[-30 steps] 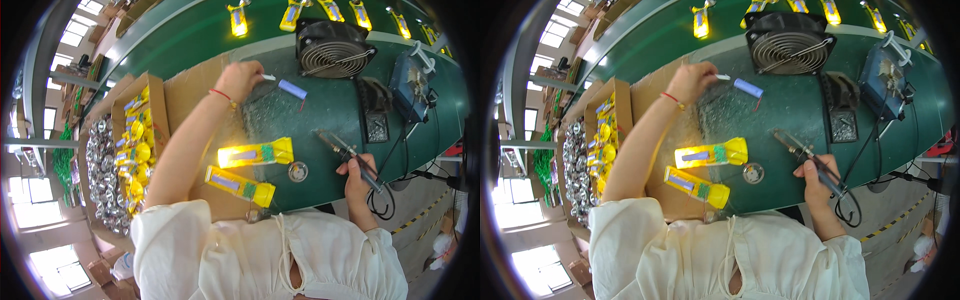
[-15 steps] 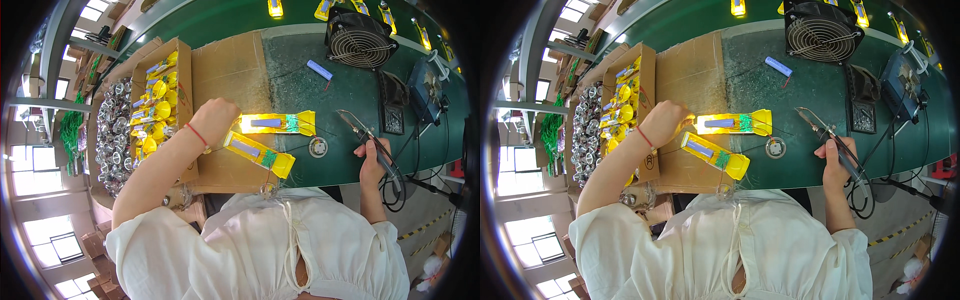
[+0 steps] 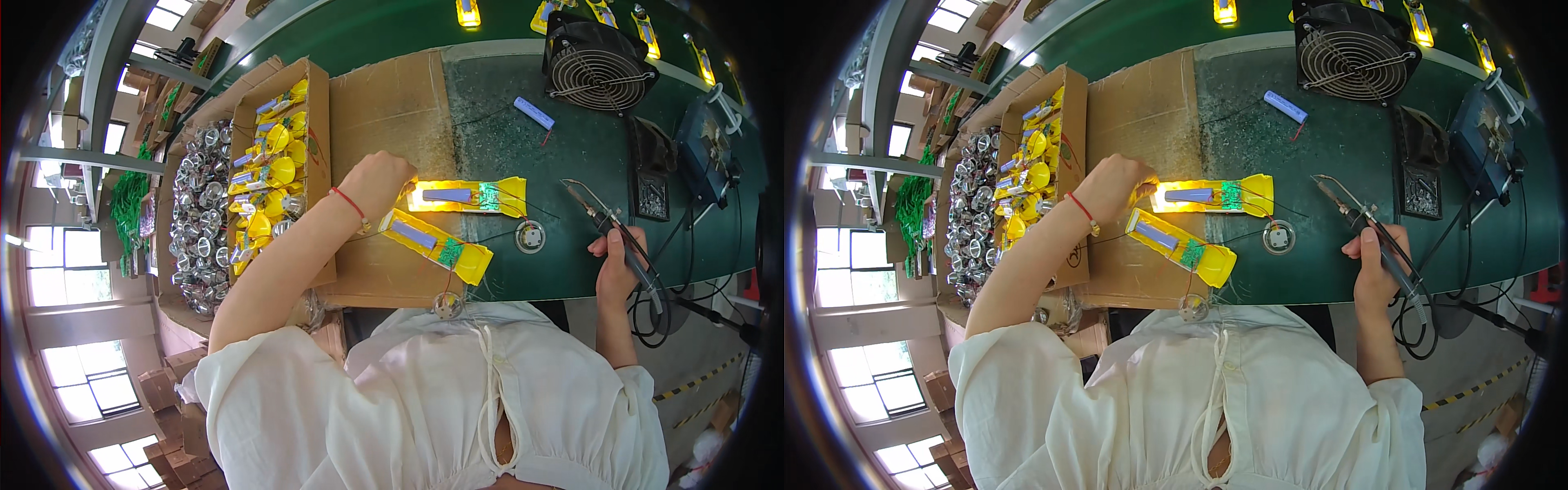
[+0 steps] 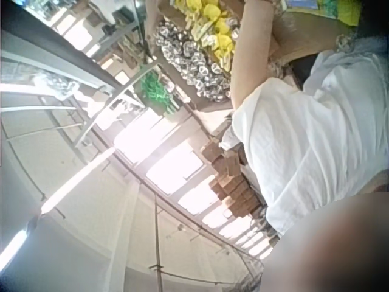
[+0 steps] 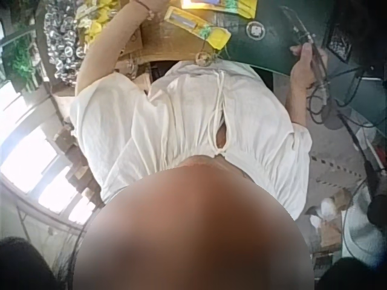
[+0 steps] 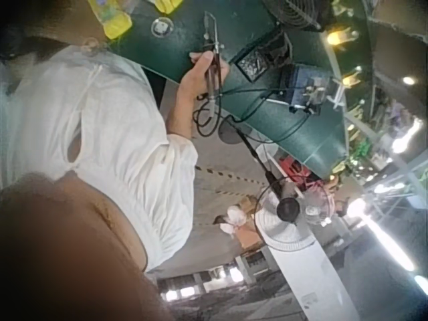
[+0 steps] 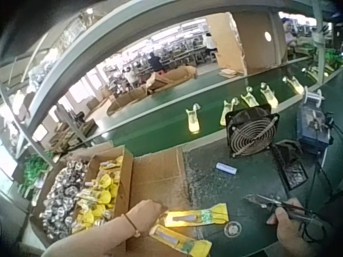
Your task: Soldering electronic components into flashlight housings at a factory workbench.
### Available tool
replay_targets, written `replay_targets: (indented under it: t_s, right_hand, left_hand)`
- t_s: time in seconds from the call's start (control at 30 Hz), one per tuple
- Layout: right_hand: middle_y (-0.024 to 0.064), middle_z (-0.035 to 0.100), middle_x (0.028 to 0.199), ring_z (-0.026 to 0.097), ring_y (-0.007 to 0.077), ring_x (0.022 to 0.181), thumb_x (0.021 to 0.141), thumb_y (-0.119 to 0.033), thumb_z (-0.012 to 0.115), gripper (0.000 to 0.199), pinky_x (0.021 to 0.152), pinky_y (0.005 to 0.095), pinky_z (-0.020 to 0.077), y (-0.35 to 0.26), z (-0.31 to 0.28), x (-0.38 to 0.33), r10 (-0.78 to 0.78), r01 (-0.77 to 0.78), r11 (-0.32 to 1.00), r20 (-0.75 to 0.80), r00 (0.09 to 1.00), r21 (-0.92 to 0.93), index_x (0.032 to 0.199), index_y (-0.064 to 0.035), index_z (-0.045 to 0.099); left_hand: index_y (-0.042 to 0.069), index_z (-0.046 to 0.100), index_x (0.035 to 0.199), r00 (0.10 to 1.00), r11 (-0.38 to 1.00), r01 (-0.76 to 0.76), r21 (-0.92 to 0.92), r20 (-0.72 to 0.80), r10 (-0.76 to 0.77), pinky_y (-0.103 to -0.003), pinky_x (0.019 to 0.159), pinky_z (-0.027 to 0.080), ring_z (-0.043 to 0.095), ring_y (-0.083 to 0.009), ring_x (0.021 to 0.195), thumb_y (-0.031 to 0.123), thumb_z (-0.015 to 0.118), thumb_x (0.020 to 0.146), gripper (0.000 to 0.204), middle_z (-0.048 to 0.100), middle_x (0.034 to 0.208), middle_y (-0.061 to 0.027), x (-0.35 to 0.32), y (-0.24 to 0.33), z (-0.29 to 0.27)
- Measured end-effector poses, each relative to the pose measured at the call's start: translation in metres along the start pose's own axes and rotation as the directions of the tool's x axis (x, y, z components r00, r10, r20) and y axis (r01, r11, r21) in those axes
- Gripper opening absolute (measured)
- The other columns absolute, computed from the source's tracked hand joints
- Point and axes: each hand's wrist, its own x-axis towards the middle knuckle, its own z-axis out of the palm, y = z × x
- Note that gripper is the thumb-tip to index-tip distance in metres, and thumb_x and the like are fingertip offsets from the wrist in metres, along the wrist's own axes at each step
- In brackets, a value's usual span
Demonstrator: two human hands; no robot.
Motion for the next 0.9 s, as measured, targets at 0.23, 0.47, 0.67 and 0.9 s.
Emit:
replay_targets:
  t_s: [0.23, 0.47, 0.67, 0.9]
  right_hand:
    - [0.0075, 0.054, 0.060, 0.054, 0.0131, 0.053, 0.085, -0.012, 0.054, 0.015, 0.052, 0.0224, 0.0440, 0.001, 0.001, 0.000, 0.002, -0.002, 1.000, -0.009, 1.000, 0.003, 0.087, 0.0016, 0.048]
    - [0.0076, 0.054, 0.060, 0.053, 0.0134, 0.053, 0.084, -0.012, 0.054, 0.015, 0.052, 0.0228, 0.0444, -0.001, -0.001, -0.001, 0.007, -0.007, 1.000, -0.005, 1.000, 0.016, 0.088, 0.0015, 0.048]
    - [0.0077, 0.053, 0.060, 0.053, 0.0133, 0.053, 0.084, -0.011, 0.054, 0.015, 0.052, 0.0237, 0.0451, 0.001, -0.002, 0.000, 0.022, -0.021, 0.999, -0.012, 1.000, 0.040, 0.088, 0.0019, 0.047]
    - [0.0085, 0.054, 0.060, 0.053, 0.0136, 0.051, 0.084, -0.011, 0.055, 0.015, 0.053, 0.0255, 0.0464, 0.001, 0.000, -0.001, 0.036, -0.035, 0.998, -0.016, 0.999, 0.050, 0.085, 0.0003, 0.045]
  left_hand:
    - [0.005, 0.060, 0.079, 0.999, 0.999, 0.049, 0.016, 0.010, -0.049, -0.039, 0.066, 0.047, 0.059, -0.0320, 0.074, 0.009, 0.057, 0.075, 0.006, 0.060, 0.077, -0.0136, -0.002, 0.002, 0.010]
    - [0.005, 0.053, 0.093, 0.964, 0.926, 0.251, -0.283, -0.009, -0.265, -0.037, 0.064, 0.045, 0.057, -0.0294, 0.073, 0.009, 0.067, 0.071, 0.026, 0.057, 0.074, -0.0113, 0.000, 0.008, 0.005]
    - [0.005, 0.054, 0.103, 0.979, 0.948, -0.156, -0.277, -0.175, 0.110, -0.035, 0.077, 0.045, 0.054, -0.0257, 0.092, 0.020, 0.073, 0.066, 0.044, 0.053, 0.098, -0.0117, 0.004, 0.014, -0.013]
    - [0.011, 0.055, 0.108, 0.992, 0.990, -0.124, 0.069, 0.004, 0.124, -0.036, 0.077, 0.047, 0.056, -0.0282, 0.092, 0.017, 0.062, 0.071, 0.039, 0.056, 0.099, -0.0104, 0.035, -0.016, -0.007]
